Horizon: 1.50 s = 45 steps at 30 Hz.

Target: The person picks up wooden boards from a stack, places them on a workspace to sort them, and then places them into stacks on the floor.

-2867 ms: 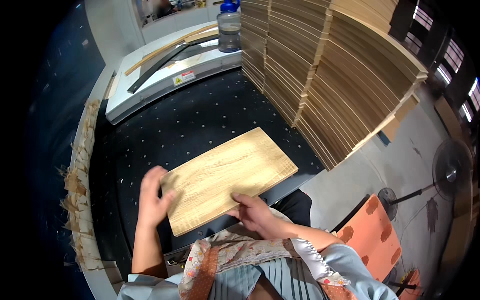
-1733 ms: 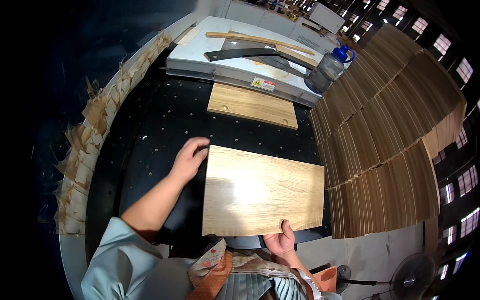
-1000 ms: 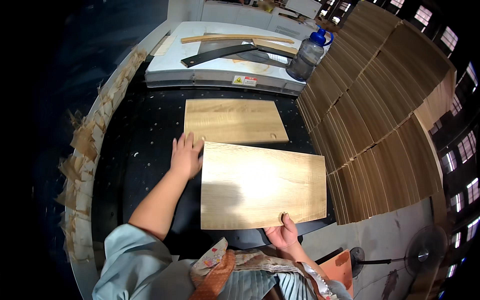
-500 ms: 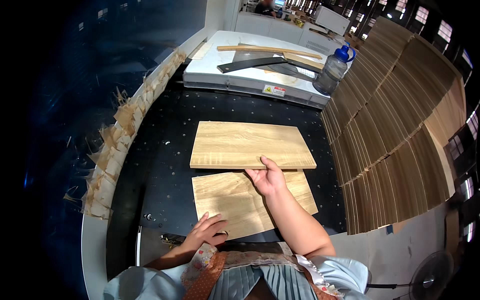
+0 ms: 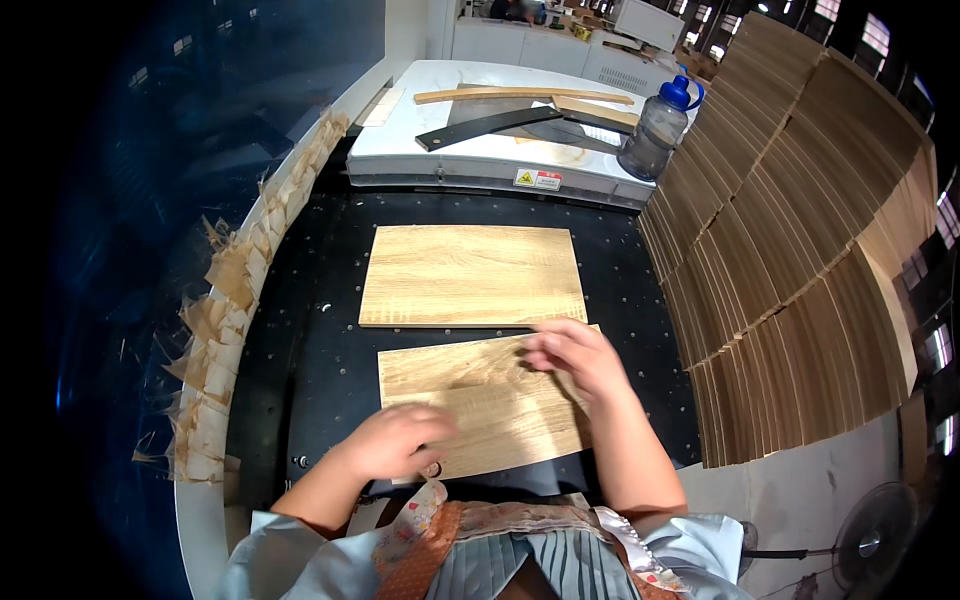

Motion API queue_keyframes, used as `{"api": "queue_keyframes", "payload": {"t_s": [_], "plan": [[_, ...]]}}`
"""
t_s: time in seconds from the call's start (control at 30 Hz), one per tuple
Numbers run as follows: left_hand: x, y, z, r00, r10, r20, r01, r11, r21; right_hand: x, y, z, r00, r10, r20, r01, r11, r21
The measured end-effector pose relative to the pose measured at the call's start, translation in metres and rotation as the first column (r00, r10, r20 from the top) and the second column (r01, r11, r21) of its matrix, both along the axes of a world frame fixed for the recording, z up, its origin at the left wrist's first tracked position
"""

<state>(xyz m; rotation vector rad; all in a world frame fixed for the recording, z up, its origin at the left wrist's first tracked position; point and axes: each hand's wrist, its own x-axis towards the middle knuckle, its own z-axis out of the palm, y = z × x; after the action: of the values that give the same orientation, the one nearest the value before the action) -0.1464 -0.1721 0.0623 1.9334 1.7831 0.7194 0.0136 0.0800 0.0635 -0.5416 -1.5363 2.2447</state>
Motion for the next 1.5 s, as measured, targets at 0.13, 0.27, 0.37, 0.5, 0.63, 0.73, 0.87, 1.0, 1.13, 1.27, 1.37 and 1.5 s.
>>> {"api": "queue_keyframes", "payload": {"t_s": [0.13,0.27,0.37,0.5,0.63,0.73,0.87,1.0,1.13,1.27,1.37,1.5], "plan": [[0.000,0.080,-0.001,0.970,0.031,-0.242,0.006,0.988,0.151,0.097,0.004,-0.029,0.838,-0.538,0.089,0.452,0.776,0.440],[-0.008,0.178,-0.025,0.980,0.058,-0.192,-0.023,0.983,0.180,0.173,-0.026,-0.078,0.648,-0.747,0.148,0.123,0.295,0.947],[-0.018,0.230,-0.049,0.926,0.007,-0.377,-0.003,1.000,0.010,0.174,-0.053,-0.080,0.590,-0.775,0.225,-0.159,0.162,0.974],[-0.037,0.243,-0.055,0.871,-0.002,-0.491,-0.007,1.000,-0.016,0.172,-0.053,-0.085,0.559,-0.811,0.173,-0.111,0.134,0.985],[-0.070,0.239,-0.058,0.874,0.023,-0.486,-0.069,0.995,-0.076,0.174,-0.051,-0.087,0.557,-0.812,0.174,-0.126,0.124,0.984],[-0.083,0.234,-0.051,0.874,0.063,-0.481,-0.140,0.982,-0.127,0.173,-0.053,-0.086,0.571,-0.800,0.184,-0.134,0.131,0.982],[-0.047,0.240,-0.038,0.867,0.122,-0.483,-0.223,0.962,-0.157,0.175,-0.051,-0.088,0.564,-0.801,0.200,-0.163,0.130,0.978],[-0.044,0.244,-0.059,0.857,0.238,-0.457,-0.300,0.952,-0.067,0.176,-0.051,-0.089,0.554,-0.802,0.222,-0.169,0.152,0.974],[-0.075,0.253,-0.065,0.812,0.266,-0.520,-0.326,0.945,-0.026,0.175,-0.050,-0.087,0.558,-0.798,0.226,-0.174,0.154,0.973],[-0.136,0.247,-0.065,0.754,0.320,-0.574,-0.369,0.929,0.032,0.171,-0.051,-0.084,0.553,-0.799,0.237,-0.165,0.174,0.971],[-0.179,0.246,-0.068,0.717,0.406,-0.566,-0.446,0.892,0.075,0.172,-0.052,-0.083,0.540,-0.807,0.240,-0.176,0.171,0.969],[-0.210,0.244,-0.066,0.688,0.437,-0.580,-0.490,0.869,0.074,0.173,-0.051,-0.084,0.539,-0.809,0.234,-0.191,0.153,0.970]]}}
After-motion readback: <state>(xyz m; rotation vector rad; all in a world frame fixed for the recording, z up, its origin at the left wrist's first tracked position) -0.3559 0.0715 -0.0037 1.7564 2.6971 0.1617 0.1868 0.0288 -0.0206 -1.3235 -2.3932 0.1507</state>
